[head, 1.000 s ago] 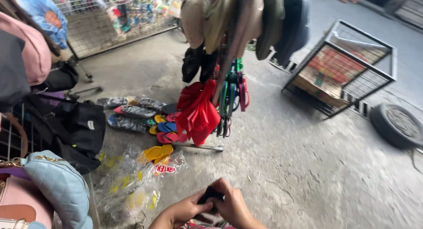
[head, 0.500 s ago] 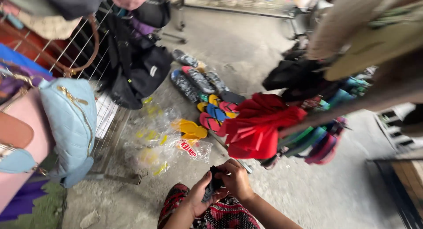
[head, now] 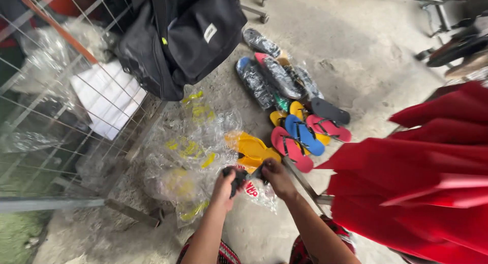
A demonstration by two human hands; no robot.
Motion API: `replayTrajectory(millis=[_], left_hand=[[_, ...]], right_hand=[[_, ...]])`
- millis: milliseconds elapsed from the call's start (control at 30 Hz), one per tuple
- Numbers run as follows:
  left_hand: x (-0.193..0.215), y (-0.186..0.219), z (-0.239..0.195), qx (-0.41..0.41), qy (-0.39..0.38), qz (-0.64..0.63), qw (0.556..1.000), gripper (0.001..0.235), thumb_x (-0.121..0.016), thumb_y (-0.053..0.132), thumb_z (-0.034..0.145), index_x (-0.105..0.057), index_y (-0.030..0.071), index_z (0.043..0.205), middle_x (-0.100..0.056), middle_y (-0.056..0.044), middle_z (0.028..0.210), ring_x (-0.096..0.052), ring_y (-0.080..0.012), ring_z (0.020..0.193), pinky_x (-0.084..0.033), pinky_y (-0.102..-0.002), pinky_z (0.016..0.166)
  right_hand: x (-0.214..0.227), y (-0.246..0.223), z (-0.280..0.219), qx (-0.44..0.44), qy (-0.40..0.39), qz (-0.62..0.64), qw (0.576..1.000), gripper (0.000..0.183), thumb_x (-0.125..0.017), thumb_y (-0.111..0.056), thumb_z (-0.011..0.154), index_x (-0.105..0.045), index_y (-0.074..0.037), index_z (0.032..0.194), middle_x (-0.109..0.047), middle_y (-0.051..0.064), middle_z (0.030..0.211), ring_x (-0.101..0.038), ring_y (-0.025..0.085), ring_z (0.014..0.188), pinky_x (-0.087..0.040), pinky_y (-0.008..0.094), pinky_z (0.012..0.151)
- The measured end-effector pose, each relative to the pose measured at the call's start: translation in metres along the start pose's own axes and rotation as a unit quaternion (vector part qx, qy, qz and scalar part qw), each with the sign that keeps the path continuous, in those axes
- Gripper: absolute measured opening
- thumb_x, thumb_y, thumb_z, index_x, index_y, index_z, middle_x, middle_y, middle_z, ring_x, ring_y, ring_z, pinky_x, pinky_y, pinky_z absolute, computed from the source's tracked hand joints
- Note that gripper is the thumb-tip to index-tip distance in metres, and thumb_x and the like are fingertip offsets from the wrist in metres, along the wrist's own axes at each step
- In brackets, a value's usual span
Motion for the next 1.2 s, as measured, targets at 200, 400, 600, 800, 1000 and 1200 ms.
replayTrajectory(millis=[200, 400, 600, 800, 1000, 1200], left_hand=[[0.027, 0.045, 0.012, -0.181, 0.1, 0.085, 0.975, 0.027, -0.051, -0.001, 0.094, -0.053, 0.002, 0.12, -0.062, -0.023, 0.116, -0.072, -0.0287, 0.09, -0.058, -0.028, 0.079], [0.045, 0.021, 0.029, -0.112, 0.12, 0.166, 0.972, 0.037, -0.059, 0.001, 0.089, -0.055, 0.01, 0.126, -0.06, -0.011, 0.097, -0.053, -0.0188, 0.068, -0.046, -0.031, 0.06], [0.069, 0.001, 0.08, -0.102, 0.145, 0.286, 0.942, 0.016, -0.064, 0.007, 0.089, -0.067, 0.007, 0.105, -0.063, -0.006, 0.092, -0.058, -0.0187, 0.08, -0.044, -0.032, 0.074], [0.097, -0.129, 0.183, -0.171, 0.164, 0.451, 0.86, 0.024, -0.077, 0.013, 0.065, -0.071, 0.012, 0.088, -0.072, -0.007, 0.081, -0.066, -0.0245, 0.073, -0.053, -0.035, 0.073], [0.112, -0.246, 0.201, -0.065, 0.035, 0.626, 0.776, 0.018, -0.066, 0.01, 0.064, -0.066, 0.012, 0.082, -0.069, -0.005, 0.077, -0.065, -0.0234, 0.075, -0.052, -0.03, 0.071], [0.121, -0.254, 0.219, -0.085, 0.03, 0.654, 0.751, 0.03, -0.069, 0.014, 0.067, -0.065, 0.013, 0.097, -0.07, -0.008, 0.085, -0.067, -0.0272, 0.083, -0.054, -0.034, 0.074]], right_hand=[[0.023, 0.196, 0.174, -0.022, 0.032, -0.085, 0.996, 0.032, -0.052, -0.022, 0.094, -0.069, -0.005, 0.116, -0.065, 0.004, 0.102, -0.055, 0.014, 0.081, -0.043, 0.024, 0.069], [-0.009, 0.295, 0.222, -0.085, 0.049, -0.389, 0.916, 0.059, -0.063, -0.032, 0.078, -0.057, -0.007, 0.131, -0.067, 0.014, 0.119, -0.066, 0.028, 0.103, -0.053, 0.034, 0.088], [0.024, 0.193, 0.205, -0.144, 0.005, -0.202, 0.969, 0.03, -0.074, -0.03, 0.084, -0.072, -0.001, 0.094, -0.061, 0.005, 0.073, -0.043, 0.009, 0.05, -0.039, 0.022, 0.044], [0.069, 0.101, 0.125, -0.164, 0.054, 0.053, 0.983, 0.028, -0.057, -0.023, 0.097, -0.058, 0.0, 0.082, -0.045, 0.008, 0.053, -0.034, 0.016, 0.037, -0.026, 0.031, 0.035], [0.099, 0.131, 0.062, -0.174, 0.126, 0.127, 0.968, 0.023, -0.051, -0.022, 0.099, -0.059, -0.001, 0.096, -0.047, 0.005, 0.058, -0.037, 0.013, 0.038, -0.026, 0.027, 0.034], [0.102, 0.135, 0.053, -0.165, 0.111, 0.173, 0.965, 0.026, -0.04, -0.023, 0.105, -0.05, -0.002, 0.096, -0.046, 0.008, 0.067, -0.038, 0.012, 0.043, -0.03, 0.026, 0.038]])
Point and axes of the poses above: each hand's wrist, its own z-axis towards the middle knuckle, its own x-axis out of the back of the hand, y = z × x, the point moved 2 cm from there along z, towards the middle knuckle
